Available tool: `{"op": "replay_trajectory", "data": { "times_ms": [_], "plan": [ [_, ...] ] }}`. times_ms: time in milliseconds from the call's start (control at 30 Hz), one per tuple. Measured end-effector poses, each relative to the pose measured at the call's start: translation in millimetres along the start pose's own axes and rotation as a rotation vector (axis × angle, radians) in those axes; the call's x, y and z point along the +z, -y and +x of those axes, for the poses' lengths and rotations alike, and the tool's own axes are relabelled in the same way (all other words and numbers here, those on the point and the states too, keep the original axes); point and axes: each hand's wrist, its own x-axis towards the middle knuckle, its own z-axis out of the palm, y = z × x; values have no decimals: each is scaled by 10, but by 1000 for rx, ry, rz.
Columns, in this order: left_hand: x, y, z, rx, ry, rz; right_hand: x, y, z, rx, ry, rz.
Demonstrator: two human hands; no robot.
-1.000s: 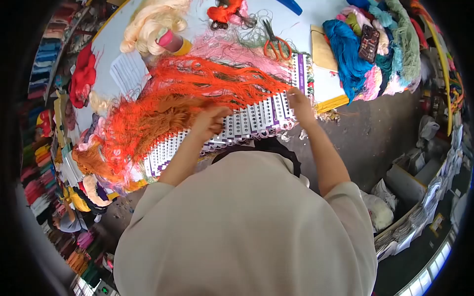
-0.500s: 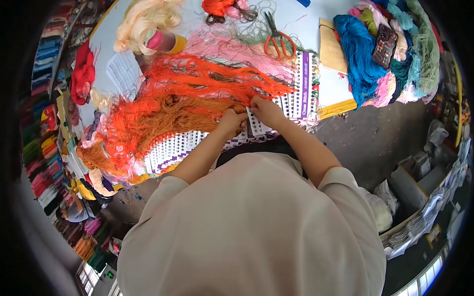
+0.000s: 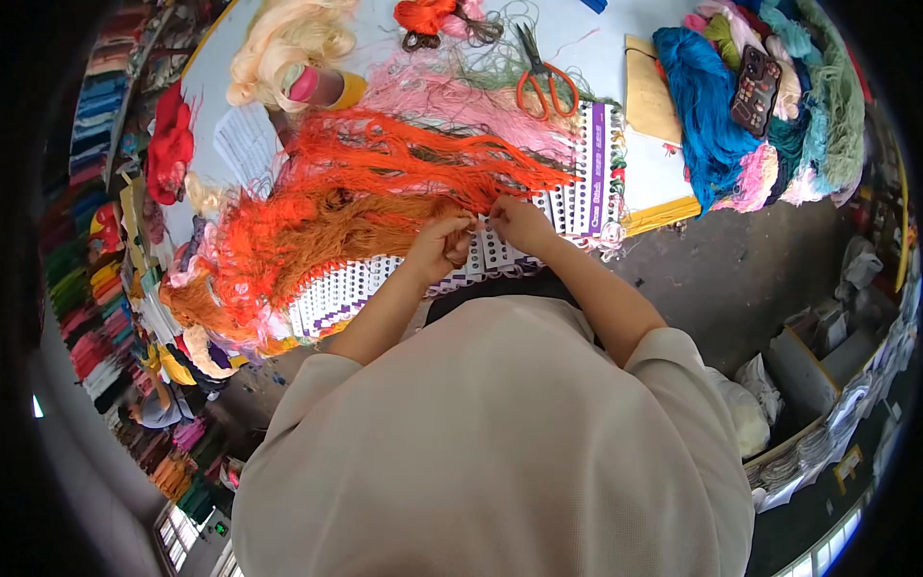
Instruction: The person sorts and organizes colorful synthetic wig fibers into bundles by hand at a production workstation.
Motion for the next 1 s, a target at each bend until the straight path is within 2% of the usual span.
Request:
{"op": "replay_trajectory", "data": {
  "times_ms": [100,167,200,267,300,367,400,467,500,567,633,700,733,800,833,867,933,967,1000],
  "plan": [
    [123,30,-52,19,37,43,8,-20,5,28,25,111],
    [147,63,-36,115,-151,300,-2,-35,4,25,24,140],
    [128,111,10,116,-147,300,-7,-45,-1,23,25,170],
    [111,175,76,708,-331,698,-56,31,-38,43,30,148],
    [73,192,83,710,-333,696,-66,66,-50,62,37,129],
    [138,96,-34,543,-382,497,-30,40,-38,74,26,141],
    [101,77,-60,545,-385,497,-18,24,-26,87,11,153],
    [14,56,-80,305,-149,220,6,-4,-11,78,9,146],
    [-9,72,-68,307,-149,220,19,-18,-8,68,-13,123],
    [37,54,-63,-6,124,-132,13,17,-38,38,-41,120],
    [199,50,-127,29,83,55,23,40,-24,-20,-35,239],
    [284,44,-114,2,55,238,-2,-20,-15,-34,51,412],
    [284,61,-79,8,51,239,-63,166,-99,7,101,519],
    [271,110,-5,-10,-94,692,-148,307,-143,55,122,462],
    [270,159,23,88,-52,781,-194,395,-194,56,127,515],
    [204,186,49,90,-51,783,-168,353,-176,54,125,515],
    [64,249,122,215,-115,1071,-75,178,-105,1,58,554],
    [-19,211,113,363,-205,1290,-41,115,-79,1,54,552],
    [-155,119,83,514,-297,1504,-8,49,-51,-26,26,345]
  ]
}}
